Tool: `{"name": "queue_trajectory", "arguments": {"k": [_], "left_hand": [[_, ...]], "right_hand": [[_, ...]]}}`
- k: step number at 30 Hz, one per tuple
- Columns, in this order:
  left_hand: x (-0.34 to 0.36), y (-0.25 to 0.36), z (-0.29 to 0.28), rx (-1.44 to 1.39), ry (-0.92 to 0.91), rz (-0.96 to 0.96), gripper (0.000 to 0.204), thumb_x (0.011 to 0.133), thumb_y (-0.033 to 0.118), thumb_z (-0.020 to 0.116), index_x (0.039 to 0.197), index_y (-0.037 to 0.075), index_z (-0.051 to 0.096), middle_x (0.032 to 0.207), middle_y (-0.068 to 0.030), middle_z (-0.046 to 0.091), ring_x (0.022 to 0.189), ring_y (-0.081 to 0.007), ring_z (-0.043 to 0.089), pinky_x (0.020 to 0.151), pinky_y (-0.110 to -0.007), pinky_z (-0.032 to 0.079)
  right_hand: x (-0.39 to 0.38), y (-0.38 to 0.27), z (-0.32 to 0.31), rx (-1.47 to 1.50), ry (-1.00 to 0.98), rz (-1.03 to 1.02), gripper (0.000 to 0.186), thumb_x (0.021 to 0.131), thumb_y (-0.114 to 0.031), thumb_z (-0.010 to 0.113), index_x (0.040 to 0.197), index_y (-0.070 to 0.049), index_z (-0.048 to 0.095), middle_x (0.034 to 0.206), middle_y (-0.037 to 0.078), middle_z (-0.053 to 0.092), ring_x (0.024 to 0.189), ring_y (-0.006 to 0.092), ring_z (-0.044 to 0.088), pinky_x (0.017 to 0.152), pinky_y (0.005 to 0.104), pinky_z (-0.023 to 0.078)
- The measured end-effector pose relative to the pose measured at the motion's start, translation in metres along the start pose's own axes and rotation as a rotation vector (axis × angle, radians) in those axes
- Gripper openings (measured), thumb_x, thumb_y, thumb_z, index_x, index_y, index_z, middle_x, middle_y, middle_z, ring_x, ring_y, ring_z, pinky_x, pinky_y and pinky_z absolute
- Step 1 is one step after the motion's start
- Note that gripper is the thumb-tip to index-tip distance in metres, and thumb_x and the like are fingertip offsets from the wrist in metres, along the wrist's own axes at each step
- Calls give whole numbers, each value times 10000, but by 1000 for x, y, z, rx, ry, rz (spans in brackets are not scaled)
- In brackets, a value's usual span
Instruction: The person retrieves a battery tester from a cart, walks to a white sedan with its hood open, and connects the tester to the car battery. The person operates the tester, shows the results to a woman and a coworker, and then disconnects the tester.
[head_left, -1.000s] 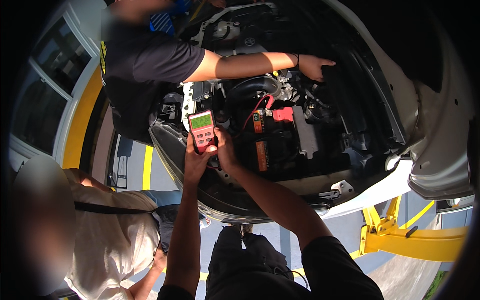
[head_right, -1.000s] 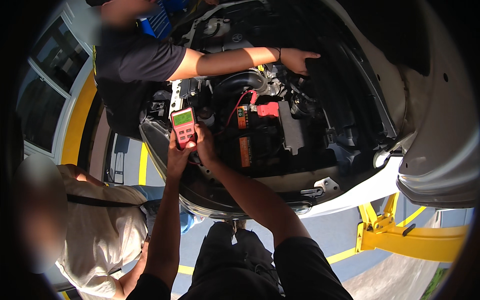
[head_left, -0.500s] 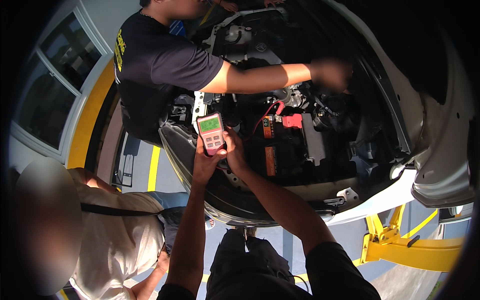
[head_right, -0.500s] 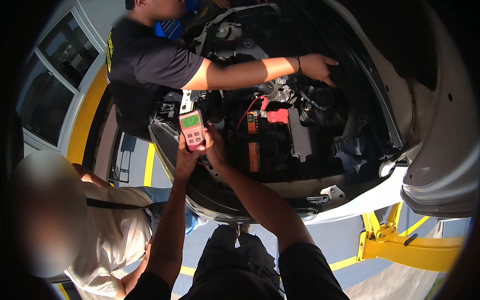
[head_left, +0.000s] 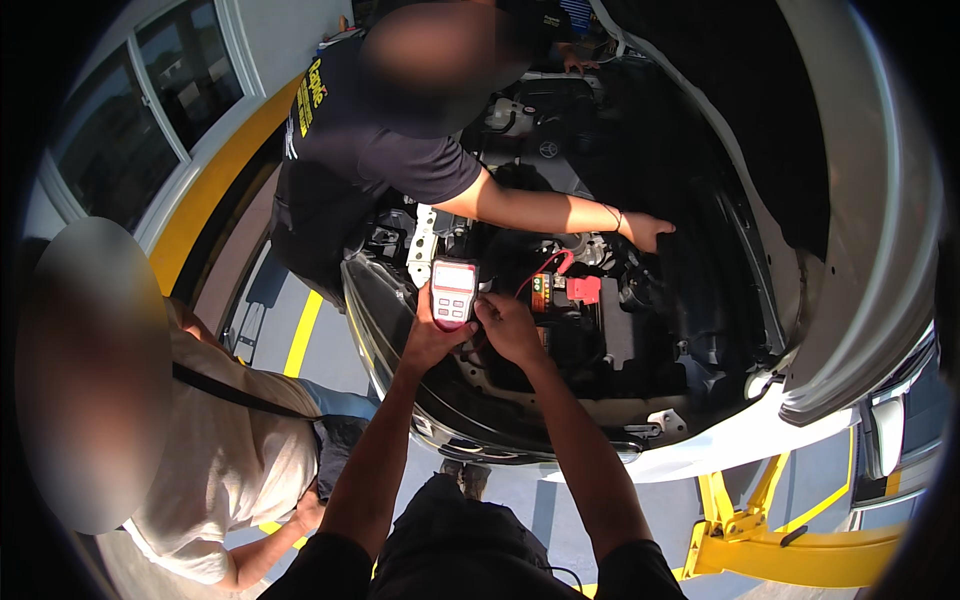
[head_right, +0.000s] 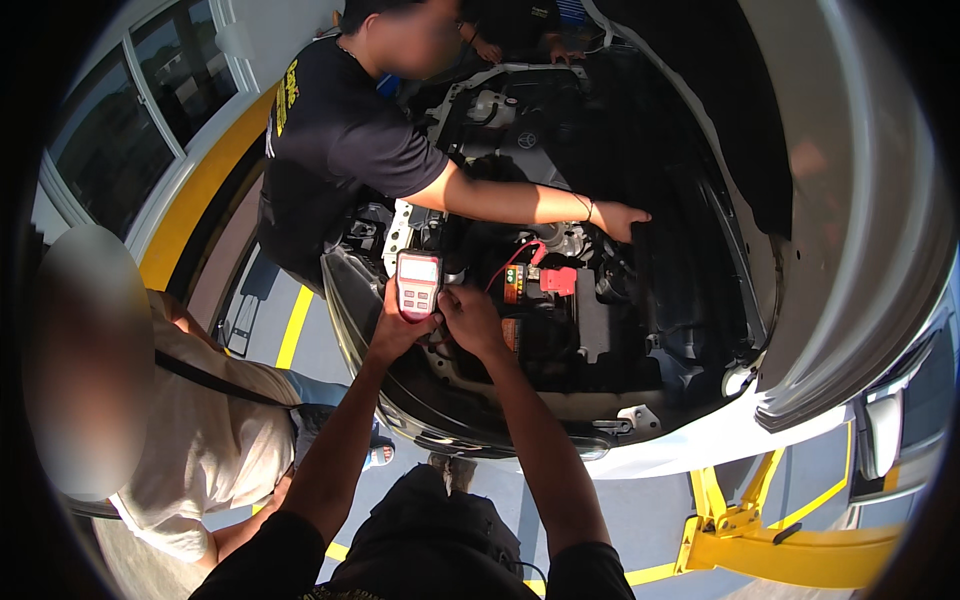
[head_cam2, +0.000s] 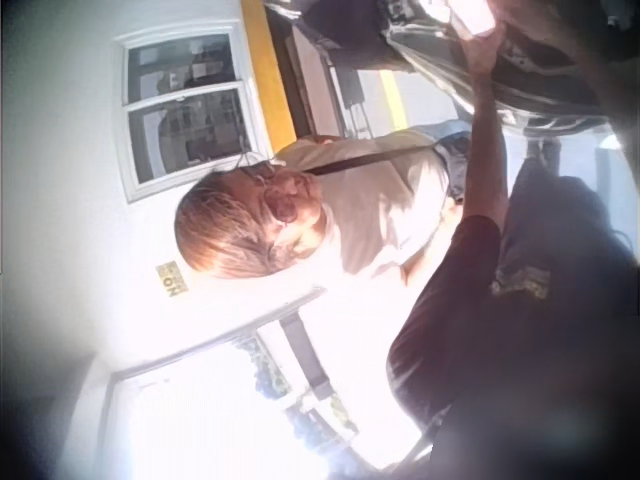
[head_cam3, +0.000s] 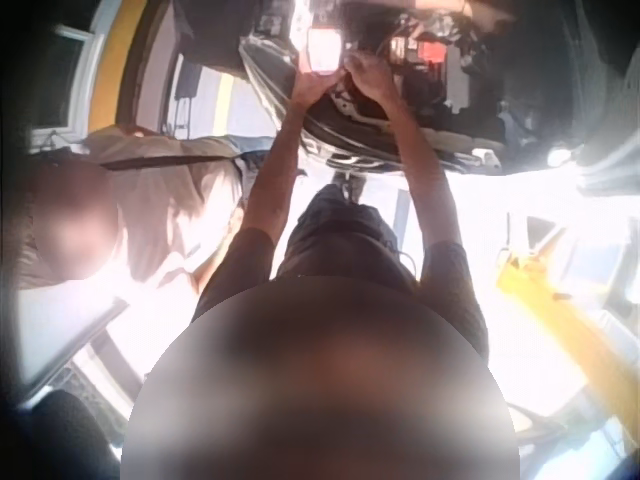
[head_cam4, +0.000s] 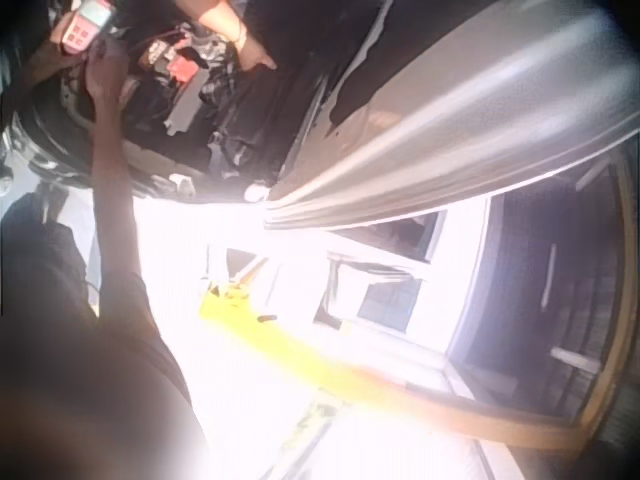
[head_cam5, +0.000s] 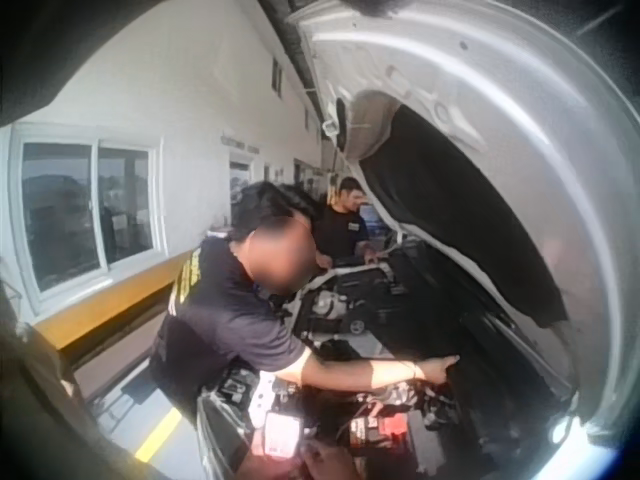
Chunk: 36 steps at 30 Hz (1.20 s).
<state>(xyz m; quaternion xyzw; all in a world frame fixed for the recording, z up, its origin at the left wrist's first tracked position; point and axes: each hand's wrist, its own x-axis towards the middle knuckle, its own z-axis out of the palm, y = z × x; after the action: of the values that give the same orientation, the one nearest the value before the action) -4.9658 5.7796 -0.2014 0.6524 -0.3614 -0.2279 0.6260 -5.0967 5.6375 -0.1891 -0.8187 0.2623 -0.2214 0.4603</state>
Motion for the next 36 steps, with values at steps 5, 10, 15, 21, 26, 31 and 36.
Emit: {"name": "queue_trajectory", "arguments": {"k": [5, 10, 15, 21, 26, 31, 36], "left_hand": [[0, -18, -14, -24, 59, 81, 983, 762, 78, 959, 1556, 29, 383, 1315, -111, 645, 1190, -202, 641, 1027, -368, 547], [0, -12, -13, -153, 62, 27, 903, 789, 62, 939, 1534, 62, 427, 1289, -74, 640, 1158, -180, 628, 1012, -355, 540], [3, -18, -11, -181, 40, 34, 741, 840, 34, 900, 1449, 83, 481, 1148, 4, 613, 1007, -104, 603, 856, -305, 549], [-1, -22, -9, -270, 19, -19, 518, 885, 93, 904, 1298, 74, 593, 1087, -1, 641, 980, -102, 632, 809, -290, 554], [-5, -9, -19, -170, -73, -16, 342, 908, 113, 880, 1186, 36, 695, 1088, -18, 718, 941, -125, 668, 852, -297, 565], [-3, -50, -21, -156, 16, 100, 125, 944, 66, 802, 1051, 23, 755, 974, -4, 742, 879, -106, 680, 820, -289, 546], [-12, -35, 4, -196, 167, 84, 364, 928, 70, 836, 1240, 19, 657, 953, 0, 704, 806, -94, 640, 751, -279, 524]], "right_hand": [[-56, -30, -33, -168, 28, 45, 249, 1023, -236, 697, 1192, -75, 786, 1102, 158, 775, 927, 332, 779, 811, 417, 611], [-106, -31, -112, -527, 364, 31, 221, 1001, -211, 680, 1161, -98, 782, 1100, 138, 748, 1030, 381, 733, 882, 498, 604], [-130, 8, -162, -804, 397, 133, 234, 987, -184, 694, 1196, -93, 749, 1107, 159, 728, 1072, 391, 723, 897, 510, 606], [-150, 27, -153, -679, 324, 250, 417, 957, -137, 712, 1361, -82, 628, 1243, 190, 689, 1169, 409, 693, 971, 520, 587], [-148, 17, -147, -810, 146, 173, 449, 918, -132, 746, 1335, -57, 599, 1315, 180, 629, 1239, 381, 651, 1013, 488, 583], [-140, 25, -141, -920, -41, 203, 291, 1023, -202, 575, 1251, -58, 684, 1187, 203, 749, 1064, 381, 762, 821, 488, 657], [-152, 36, -141, -764, 273, -94, 248, 993, -174, 632, 1212, -106, 726, 1106, 136, 763, 963, 342, 781, 772, 470, 660]]}}
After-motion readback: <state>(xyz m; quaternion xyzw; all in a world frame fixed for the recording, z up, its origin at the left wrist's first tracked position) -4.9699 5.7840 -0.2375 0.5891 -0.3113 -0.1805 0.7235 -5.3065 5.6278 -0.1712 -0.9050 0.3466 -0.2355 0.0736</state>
